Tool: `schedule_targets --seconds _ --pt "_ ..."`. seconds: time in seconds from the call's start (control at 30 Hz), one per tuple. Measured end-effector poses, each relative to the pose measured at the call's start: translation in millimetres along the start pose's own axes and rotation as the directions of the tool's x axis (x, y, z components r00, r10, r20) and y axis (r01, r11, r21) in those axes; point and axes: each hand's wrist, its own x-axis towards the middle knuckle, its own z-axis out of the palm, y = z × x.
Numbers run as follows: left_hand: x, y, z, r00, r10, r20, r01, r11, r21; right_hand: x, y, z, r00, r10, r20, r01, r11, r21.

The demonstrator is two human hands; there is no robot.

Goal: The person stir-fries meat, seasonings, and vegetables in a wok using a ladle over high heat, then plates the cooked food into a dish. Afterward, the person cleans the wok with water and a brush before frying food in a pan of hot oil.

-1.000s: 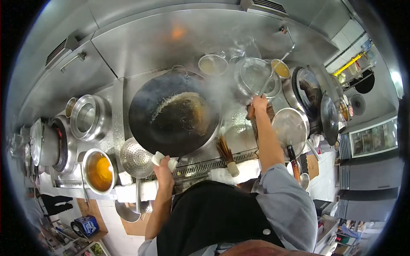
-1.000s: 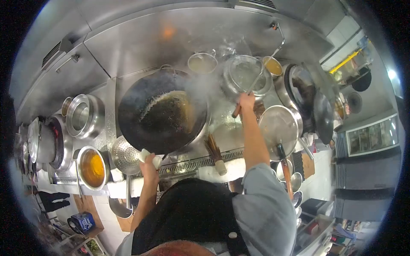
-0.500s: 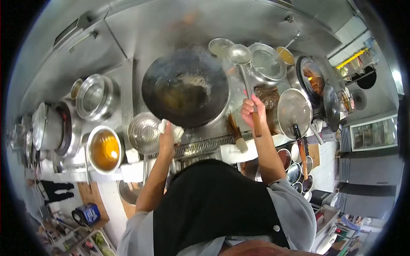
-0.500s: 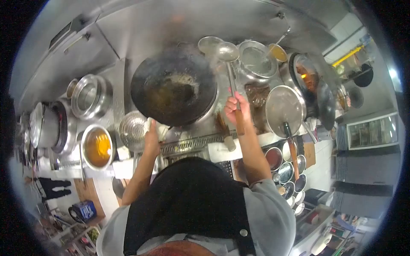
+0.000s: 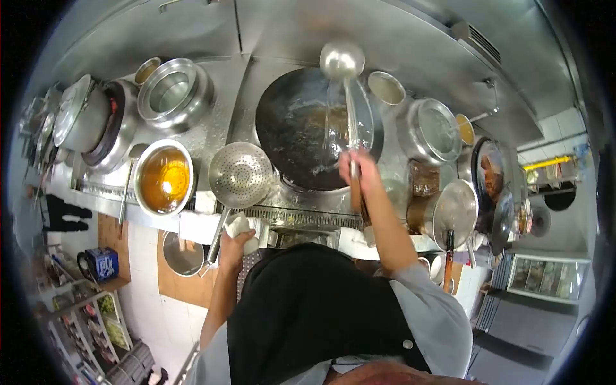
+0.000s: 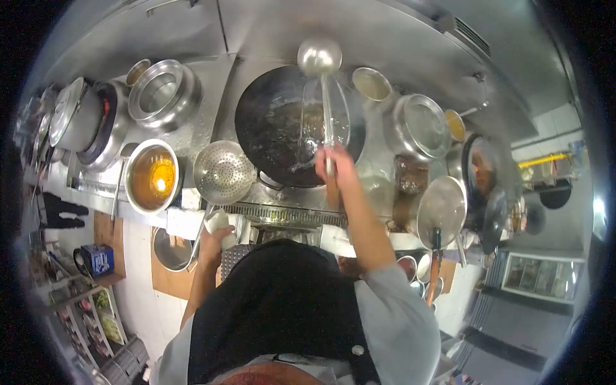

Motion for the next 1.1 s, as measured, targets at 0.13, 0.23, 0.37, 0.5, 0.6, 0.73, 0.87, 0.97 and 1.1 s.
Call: schedule_targets --seconds 0.13,0.23,0.37,0.5,0.6,0.73,0.87,0.97,1.1 --pt "-10.7 -16.4 -16.2 0.989 0.006 -0.147 -0.014 0.999 -0.049 158.0 -44.4 10.7 0.963 -0.181 -0.202 0.054 0.857 -0.512" --pt "-19.4 -36.3 -25.7 0.972 0.017 -0.235 -0.043 0.993 -0.109 179.0 -58.0 3.8 0.943 -0.211 -0.257 0.037 0.835 -0.549" --pt "-24.8 -58.1 -40.5 0.960 -0.063 -0.274 -0.015 0.962 -0.272 69.3 -82.9 -24.9 0.813 -0.387 -0.435 0.106 0.833 -0.544" --pt "-15.9 -8.6 -6.8 0.984 -0.016 -0.179 -0.025 0.973 -0.228 0.1 -101.7 -172.8 0.540 -0.581 -0.609 -0.068 0.691 -0.719" --pt "8.2 44.3 45.0 0.930 0.362 0.061 -0.365 0.930 0.042 -13.1 -105.5 -250.5 0.077 -0.935 -0.346 -0.546 0.251 -0.800" --pt "47.6 105.2 123.8 0.910 0.227 0.348 -0.265 0.962 0.066 -50.0 -144.8 -228.3 0.341 -0.204 -0.918 0.012 0.977 -0.213" --pt "98.7 103.4 223.7 0.798 0.219 0.561 -0.335 0.936 0.111 -94.6 -129.8 -189.6 0.790 -0.165 -0.591 0.415 0.854 0.315" --pt "140.5 83.5 278.4 0.663 0.267 0.700 -0.563 0.794 0.230 -123.0 -114.7 -126.9 0.832 -0.120 -0.542 0.355 0.865 0.354" --pt "193.5 52.9 332.5 0.716 0.178 0.675 -0.665 0.466 0.583 -157.6 -82.2 -69.5 0.932 0.006 -0.361 0.160 0.890 0.427"
